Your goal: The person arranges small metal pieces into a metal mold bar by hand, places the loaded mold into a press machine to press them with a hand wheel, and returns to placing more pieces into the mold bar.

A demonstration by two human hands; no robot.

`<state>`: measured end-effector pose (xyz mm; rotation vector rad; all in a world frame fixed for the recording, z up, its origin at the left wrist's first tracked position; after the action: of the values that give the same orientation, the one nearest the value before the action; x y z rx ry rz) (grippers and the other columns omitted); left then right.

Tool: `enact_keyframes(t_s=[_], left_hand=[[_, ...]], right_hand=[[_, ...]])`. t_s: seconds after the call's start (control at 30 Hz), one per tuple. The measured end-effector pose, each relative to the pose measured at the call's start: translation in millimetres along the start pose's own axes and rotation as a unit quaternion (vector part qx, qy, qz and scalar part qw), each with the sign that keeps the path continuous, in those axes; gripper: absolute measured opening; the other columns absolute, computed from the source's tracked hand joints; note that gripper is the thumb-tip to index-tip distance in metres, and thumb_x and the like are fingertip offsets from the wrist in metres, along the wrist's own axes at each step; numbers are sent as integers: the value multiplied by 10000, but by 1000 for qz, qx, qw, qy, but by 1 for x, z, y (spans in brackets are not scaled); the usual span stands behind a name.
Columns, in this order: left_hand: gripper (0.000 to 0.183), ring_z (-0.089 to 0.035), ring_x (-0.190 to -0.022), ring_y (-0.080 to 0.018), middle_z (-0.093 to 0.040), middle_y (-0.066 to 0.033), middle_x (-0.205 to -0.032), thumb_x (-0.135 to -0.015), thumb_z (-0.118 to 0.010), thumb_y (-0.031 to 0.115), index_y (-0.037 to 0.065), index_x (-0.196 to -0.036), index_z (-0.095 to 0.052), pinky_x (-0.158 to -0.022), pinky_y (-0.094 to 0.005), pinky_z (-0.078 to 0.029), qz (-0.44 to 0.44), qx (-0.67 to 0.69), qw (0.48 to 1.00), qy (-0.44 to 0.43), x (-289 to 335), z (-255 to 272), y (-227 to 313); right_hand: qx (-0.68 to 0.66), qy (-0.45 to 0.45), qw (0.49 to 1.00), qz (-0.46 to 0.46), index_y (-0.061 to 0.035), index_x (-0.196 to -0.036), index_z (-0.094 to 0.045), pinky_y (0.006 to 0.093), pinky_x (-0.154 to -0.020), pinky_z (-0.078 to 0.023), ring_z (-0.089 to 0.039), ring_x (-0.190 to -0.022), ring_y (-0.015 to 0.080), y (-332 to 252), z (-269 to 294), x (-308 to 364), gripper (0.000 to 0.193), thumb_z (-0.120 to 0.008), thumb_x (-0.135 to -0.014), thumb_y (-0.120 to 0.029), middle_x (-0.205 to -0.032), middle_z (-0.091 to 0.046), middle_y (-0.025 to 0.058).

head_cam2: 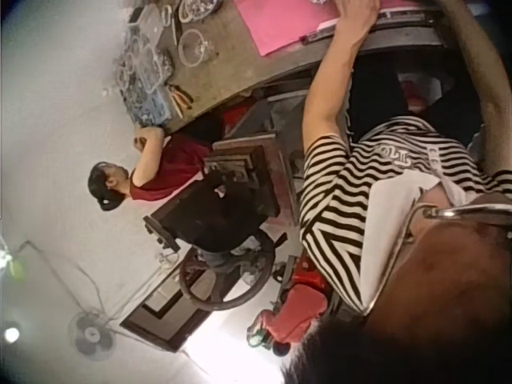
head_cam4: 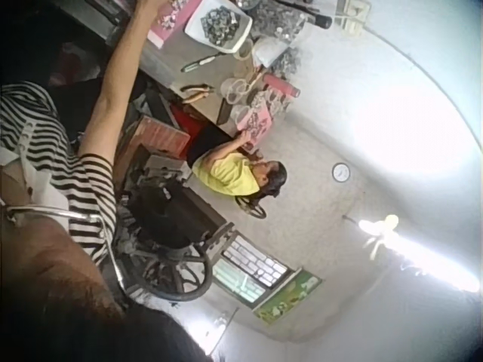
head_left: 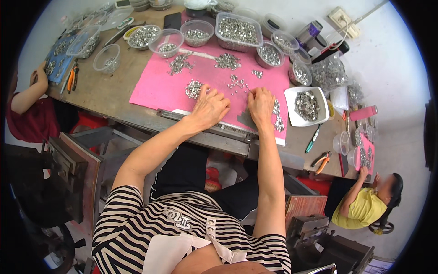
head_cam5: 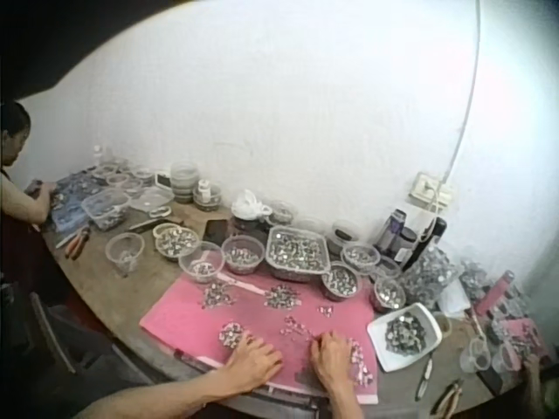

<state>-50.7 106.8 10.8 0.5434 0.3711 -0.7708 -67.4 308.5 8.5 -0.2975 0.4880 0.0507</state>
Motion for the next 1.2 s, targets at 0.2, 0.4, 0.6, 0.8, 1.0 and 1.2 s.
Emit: enact_keyframes(t_s=[0.2, 0.4, 0.6, 0.8, 1.0, 1.2], left_hand=[[95, -586, -955, -242, -626, -53, -878, -853, -719, 192, 104, -882, -699, -1015, -501, -332, -4, 0, 1000, 3, 1, 0, 2], [98, -593, -952, -232, -614, -34, -882, -862, -728, 173, 110, -932, -700, -1048, -504, -350, -48, 98, 994, 29, 15, 9, 40], [111, -592, -962, -237, -625, -47, -917, -861, -727, 169, 87, -931, -698, -1035, -494, -370, -42, 125, 990, 42, 27, -6, 57], [119, -597, -962, -237, -629, -50, -905, -868, -719, 157, 81, -958, -703, -1036, -489, -379, -34, 134, 989, 47, 31, -9, 56], [121, -640, -908, -232, -689, -56, -956, -896, -685, 97, 75, -1012, -714, -1022, -467, -400, 4, 168, 981, 99, 38, 23, 40], [244, -608, -951, -259, -679, -63, -978, -819, -785, 158, 81, -1043, -726, -914, -404, -411, 115, 82, 982, 125, 86, 84, -18]], right_hand=[[-65, 8, 996, 55, -34, -897, -653, 456, -808, -424, -591, -883, 338, -12, 27, 17, 71, -666, -870, -99, -874, -616, 139], [-202, -67, 975, 71, -6, -940, -610, 441, -794, -436, -572, -873, 348, -28, 69, 81, 71, -648, -879, -3, -910, -593, 149], [-158, -32, 982, 96, -16, -958, -625, 427, -801, -436, -570, -889, 332, -38, 67, 102, 89, -648, -875, 3, -933, -605, 128], [-180, -11, 981, 67, -16, -976, -649, 417, -792, -440, -572, -876, 321, -37, 63, 108, 108, -656, -872, 11, -934, -625, 125], [-227, 13, 974, 10, -28, -978, -673, 405, -794, -440, -584, -882, 312, -35, 59, 112, 98, -679, -881, -15, -926, -652, 117], [-220, 20, 975, -23, -39, -987, -682, 397, -799, -432, -585, -883, 300, -34, 52, 115, 130, -724, -868, -68, -929, -652, 99]])
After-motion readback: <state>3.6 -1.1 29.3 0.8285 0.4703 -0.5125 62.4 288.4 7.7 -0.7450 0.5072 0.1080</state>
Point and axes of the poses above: each hand's wrist, its own x-axis away from the middle knuckle, its own z-axis out of the back of the hand, y = z × x, the point moved 3 cm from there along -x, towards the middle knuckle
